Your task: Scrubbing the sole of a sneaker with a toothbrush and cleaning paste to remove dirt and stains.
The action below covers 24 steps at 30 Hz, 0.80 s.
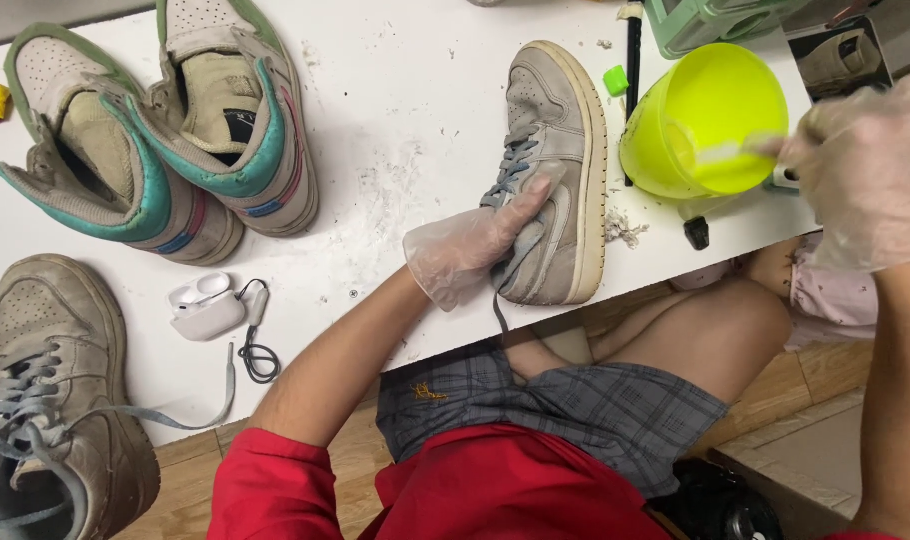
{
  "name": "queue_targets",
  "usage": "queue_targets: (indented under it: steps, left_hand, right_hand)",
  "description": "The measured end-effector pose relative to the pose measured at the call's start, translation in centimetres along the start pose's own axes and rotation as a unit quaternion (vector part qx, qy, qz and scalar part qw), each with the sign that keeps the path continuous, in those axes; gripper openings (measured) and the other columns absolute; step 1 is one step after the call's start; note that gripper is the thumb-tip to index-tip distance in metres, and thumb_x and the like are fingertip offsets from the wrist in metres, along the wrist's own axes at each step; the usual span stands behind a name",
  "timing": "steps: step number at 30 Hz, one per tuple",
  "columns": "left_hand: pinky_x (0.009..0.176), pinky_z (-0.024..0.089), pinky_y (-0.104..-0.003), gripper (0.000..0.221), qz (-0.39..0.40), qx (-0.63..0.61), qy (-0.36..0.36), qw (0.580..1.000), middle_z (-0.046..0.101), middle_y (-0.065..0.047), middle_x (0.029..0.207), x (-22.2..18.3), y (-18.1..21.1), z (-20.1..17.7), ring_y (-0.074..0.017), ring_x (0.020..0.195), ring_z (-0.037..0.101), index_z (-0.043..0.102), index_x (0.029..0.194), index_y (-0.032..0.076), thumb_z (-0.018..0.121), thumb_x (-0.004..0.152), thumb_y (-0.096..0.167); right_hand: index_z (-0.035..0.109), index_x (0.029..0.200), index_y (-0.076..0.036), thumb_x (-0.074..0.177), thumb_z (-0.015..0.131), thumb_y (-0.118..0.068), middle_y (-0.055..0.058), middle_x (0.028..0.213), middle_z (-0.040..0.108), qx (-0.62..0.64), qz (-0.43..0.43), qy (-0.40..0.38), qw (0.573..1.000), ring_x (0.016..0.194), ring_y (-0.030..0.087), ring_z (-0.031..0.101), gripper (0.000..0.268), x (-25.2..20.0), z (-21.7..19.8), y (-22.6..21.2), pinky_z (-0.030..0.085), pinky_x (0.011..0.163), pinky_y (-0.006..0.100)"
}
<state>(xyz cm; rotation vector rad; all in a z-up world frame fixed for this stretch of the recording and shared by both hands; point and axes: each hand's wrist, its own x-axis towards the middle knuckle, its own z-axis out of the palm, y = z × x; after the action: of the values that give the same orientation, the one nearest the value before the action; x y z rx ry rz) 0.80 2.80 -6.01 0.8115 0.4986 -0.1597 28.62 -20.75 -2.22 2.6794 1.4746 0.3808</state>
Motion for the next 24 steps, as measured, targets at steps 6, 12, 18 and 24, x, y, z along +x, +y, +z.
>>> queue_targets:
  steps: [6,12,18,24]
  left_hand:
    - [0.127,0.017,-0.048,0.124,0.027,0.059,-0.035,0.997,0.015,-0.012,0.175,0.6,-0.7,-1.2,-0.0284,0.16,0.018,0.022,0.163,0.02,0.056,0.06,0.078]
    - [0.108,0.057,-0.048,0.122,-0.076,-0.031,0.059,0.995,0.072,-0.025,0.121,-0.4,1.7,-0.1,-0.0356,0.109,0.071,0.054,0.138,-0.003,0.061,0.04,0.068]
    - [0.111,0.055,-0.045,0.115,-0.075,-0.04,0.072,0.994,0.069,-0.026,0.133,-1.4,3.2,0.2,-0.0354,0.123,0.069,0.055,0.138,-0.003,0.055,0.046,0.066]
    - [0.092,0.068,-0.047,0.107,-0.047,-0.01,0.072,0.996,0.074,-0.018,0.09,-0.4,2.2,0.1,-0.0313,0.084,0.076,0.06,0.125,-0.002,0.058,0.045,0.069]
  right_hand:
    - [0.066,0.104,0.004,0.141,0.079,0.002,0.015,0.117,0.083,0.082,0.058,0.096,0.99,0.091,0.024,0.073,0.04,-2.9,4.1,2.6,0.048,0.062,0.035]
    - [0.054,0.107,-0.011,0.15,0.066,-0.034,0.001,0.087,0.047,0.247,0.285,0.094,0.921,0.072,0.015,0.046,0.05,-4.3,3.7,0.6,0.038,0.058,0.038]
    - [0.068,0.098,0.003,0.136,0.074,-0.008,0.018,0.084,0.064,0.123,0.115,0.058,0.984,0.066,0.03,0.053,0.04,-10.0,2.5,-6.0,0.043,0.059,0.047]
    - [0.074,0.087,-0.001,0.109,0.069,-0.01,0.004,0.064,0.064,0.321,-0.09,0.022,0.943,0.047,0.011,0.048,0.024,-9.6,1.4,-16.3,0.037,0.036,0.027]
